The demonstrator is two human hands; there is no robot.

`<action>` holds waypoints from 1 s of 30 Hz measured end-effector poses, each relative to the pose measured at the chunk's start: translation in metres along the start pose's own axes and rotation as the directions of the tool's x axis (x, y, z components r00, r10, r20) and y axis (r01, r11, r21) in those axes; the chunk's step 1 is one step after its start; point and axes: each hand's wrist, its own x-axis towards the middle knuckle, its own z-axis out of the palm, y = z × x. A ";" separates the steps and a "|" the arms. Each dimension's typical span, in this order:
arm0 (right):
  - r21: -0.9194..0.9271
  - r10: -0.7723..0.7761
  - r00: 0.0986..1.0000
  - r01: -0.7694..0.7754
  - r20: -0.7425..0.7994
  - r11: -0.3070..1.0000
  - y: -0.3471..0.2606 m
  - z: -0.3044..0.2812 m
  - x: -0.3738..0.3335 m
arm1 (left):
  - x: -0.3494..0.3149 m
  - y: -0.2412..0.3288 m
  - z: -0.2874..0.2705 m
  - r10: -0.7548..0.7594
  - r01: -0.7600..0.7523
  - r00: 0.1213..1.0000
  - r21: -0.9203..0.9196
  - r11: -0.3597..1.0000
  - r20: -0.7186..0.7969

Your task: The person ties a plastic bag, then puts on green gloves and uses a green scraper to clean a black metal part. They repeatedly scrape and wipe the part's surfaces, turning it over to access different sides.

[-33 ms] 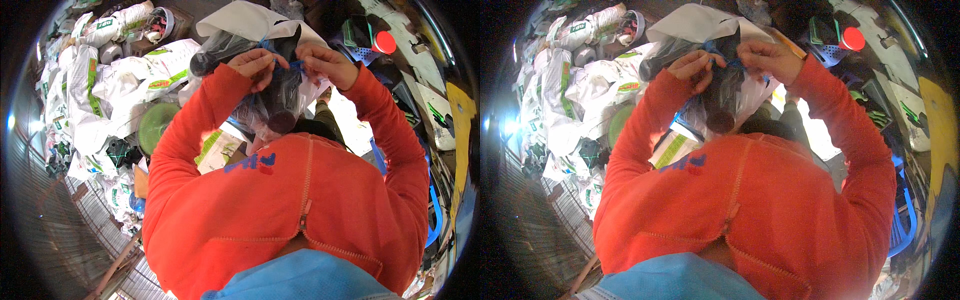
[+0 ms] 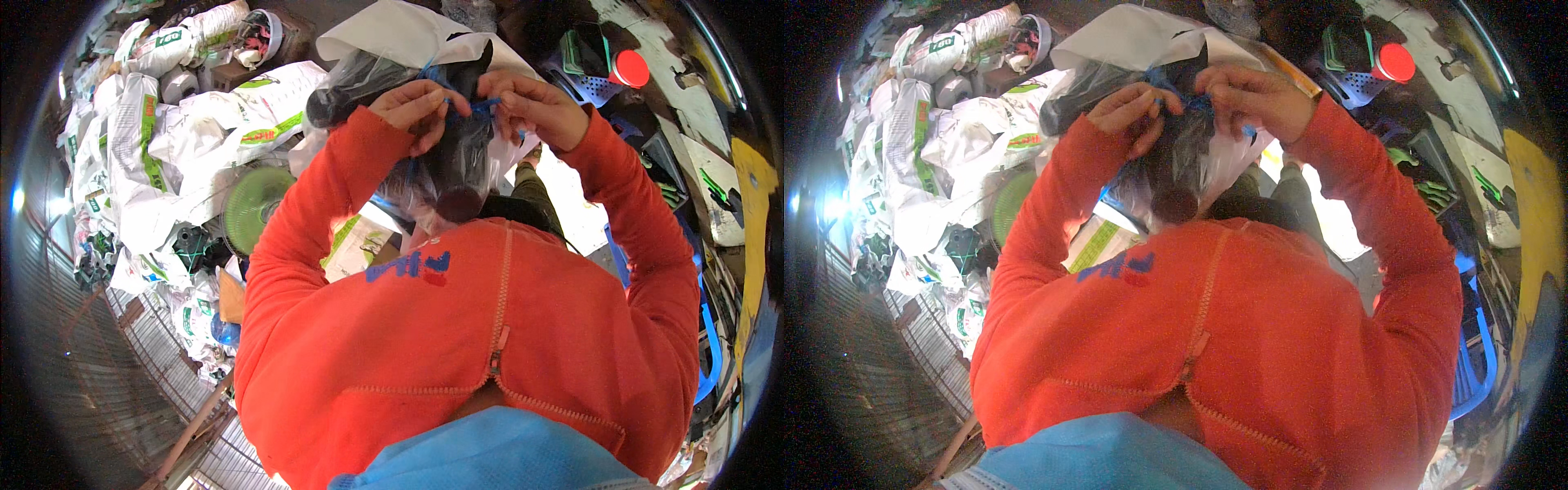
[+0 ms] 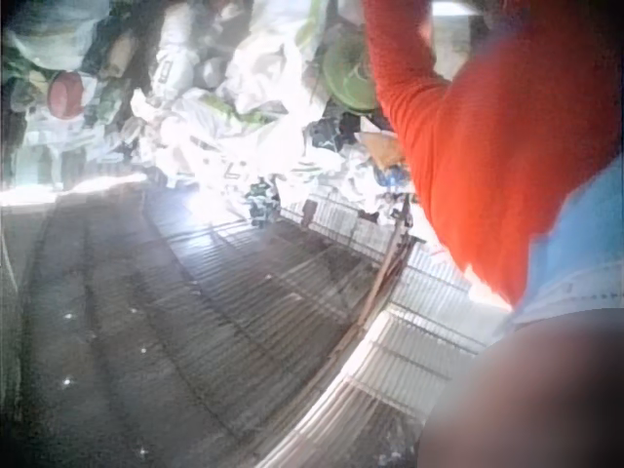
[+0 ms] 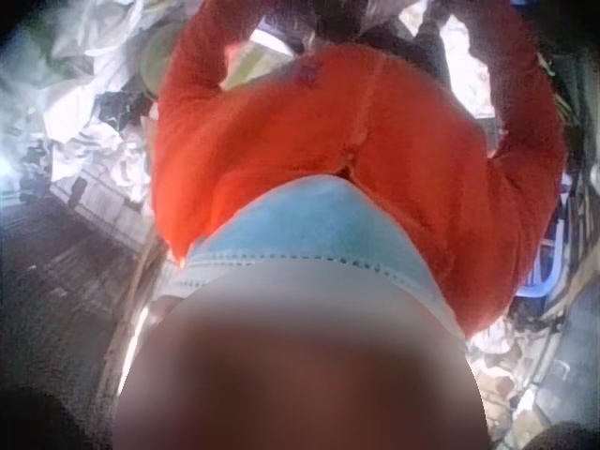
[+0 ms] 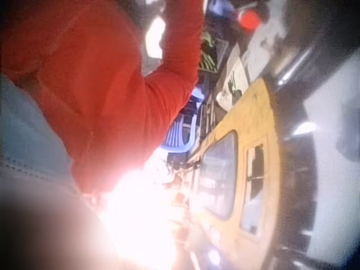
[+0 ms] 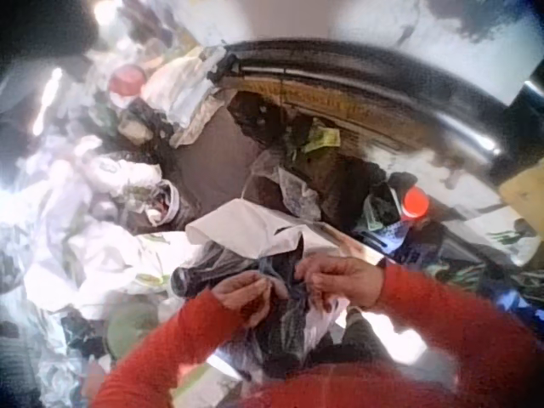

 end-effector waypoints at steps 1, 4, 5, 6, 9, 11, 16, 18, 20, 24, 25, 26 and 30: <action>0.124 -0.006 1.000 0.004 0.010 0.992 0.000 0.002 0.001 | 0.001 -0.001 0.002 -0.013 0.013 1.000 -0.033 0.999 0.005; 0.343 0.095 0.991 -0.121 0.091 0.931 -0.007 0.005 0.007 | 0.002 0.004 0.004 0.163 -0.165 0.986 0.342 0.925 0.033; 0.346 0.155 0.982 -0.184 0.109 0.920 -0.010 0.004 0.011 | 0.004 0.005 0.004 0.243 -0.241 0.968 0.491 0.837 0.059; 0.351 0.252 0.964 -0.264 0.083 0.898 -0.014 0.002 0.012 | 0.005 0.006 0.004 0.275 -0.262 0.958 0.635 0.727 0.081; -0.067 0.216 0.975 -0.212 0.054 0.975 -0.022 -0.001 0.014 | 0.007 0.009 0.004 0.286 -0.258 0.953 0.777 0.574 0.105; -0.172 0.215 0.976 -0.207 0.026 0.963 -0.025 -0.003 0.012 | 0.007 0.007 0.003 0.304 -0.272 0.946 0.785 0.556 0.113; -0.309 0.170 0.984 -0.147 0.047 0.940 -0.025 -0.006 0.001 | 0.001 -0.001 0.001 0.261 -0.192 0.965 0.726 0.660 0.018; -0.275 0.162 0.984 -0.138 0.067 0.951 -0.023 -0.009 0.001 | -0.001 -0.002 0.002 0.262 -0.185 0.965 0.694 0.695 -0.004; -0.237 0.196 0.976 -0.169 0.093 0.957 -0.022 -0.010 0.002 | -0.001 -0.001 0.004 0.271 -0.178 0.962 0.701 0.691 -0.023; -0.354 0.067 0.998 -0.057 0.014 0.934 -0.020 -0.002 0.006 | -0.002 0.004 0.018 0.246 -0.068 0.968 0.896 0.438 -0.047; -0.403 0.038 0.999 -0.038 -0.009 0.914 -0.019 0.003 0.007 | -0.002 0.005 0.021 0.293 -0.058 0.955 0.948 0.312 -0.039; -0.454 0.035 0.999 -0.043 -0.025 0.890 -0.019 0.008 0.007 | -0.001 0.005 0.027 0.252 -0.021 0.966 0.960 0.278 -0.052; -0.787 -0.148 0.974 -0.045 -0.171 0.616 -0.016 0.031 0.007 | 0.003 0.003 0.046 0.339 -0.061 0.931 0.973 -0.224 0.136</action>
